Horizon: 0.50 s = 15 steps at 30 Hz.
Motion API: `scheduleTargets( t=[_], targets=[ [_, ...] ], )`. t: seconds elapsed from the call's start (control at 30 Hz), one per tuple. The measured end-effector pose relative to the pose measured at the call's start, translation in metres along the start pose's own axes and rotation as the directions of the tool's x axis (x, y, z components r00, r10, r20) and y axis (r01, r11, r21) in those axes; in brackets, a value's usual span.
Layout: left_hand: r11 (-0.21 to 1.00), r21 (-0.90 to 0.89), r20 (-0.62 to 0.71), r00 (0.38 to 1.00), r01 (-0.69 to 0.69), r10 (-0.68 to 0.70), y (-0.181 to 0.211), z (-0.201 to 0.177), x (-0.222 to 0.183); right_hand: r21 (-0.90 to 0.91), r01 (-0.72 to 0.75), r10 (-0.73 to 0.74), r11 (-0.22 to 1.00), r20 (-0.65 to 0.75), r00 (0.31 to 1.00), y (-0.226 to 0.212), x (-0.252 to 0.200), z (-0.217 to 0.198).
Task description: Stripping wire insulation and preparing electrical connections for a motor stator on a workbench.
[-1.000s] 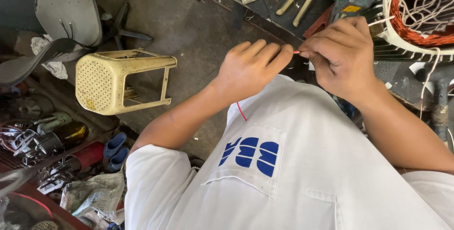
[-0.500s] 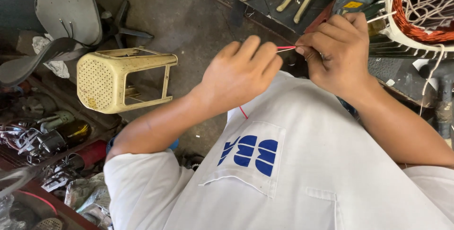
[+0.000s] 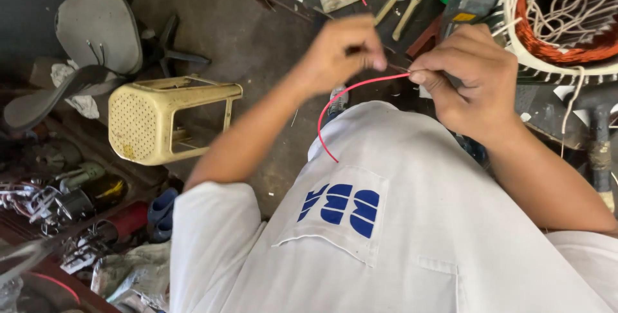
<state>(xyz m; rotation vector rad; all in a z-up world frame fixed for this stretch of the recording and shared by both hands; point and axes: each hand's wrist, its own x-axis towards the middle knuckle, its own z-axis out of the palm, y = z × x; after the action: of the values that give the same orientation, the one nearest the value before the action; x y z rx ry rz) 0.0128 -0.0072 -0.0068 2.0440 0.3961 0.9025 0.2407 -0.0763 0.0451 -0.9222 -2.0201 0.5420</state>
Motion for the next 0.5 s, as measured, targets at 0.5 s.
scheduleTargets(
  t=[0.5],
  targets=[
    [0.905, 0.219, -0.130, 0.930, 0.365, -0.344, 0.045, -0.031, -0.065, 0.001, -0.059, 0.059, 0.998, 0.023, 0.998, 0.013, 0.009, 0.010]
  ],
)
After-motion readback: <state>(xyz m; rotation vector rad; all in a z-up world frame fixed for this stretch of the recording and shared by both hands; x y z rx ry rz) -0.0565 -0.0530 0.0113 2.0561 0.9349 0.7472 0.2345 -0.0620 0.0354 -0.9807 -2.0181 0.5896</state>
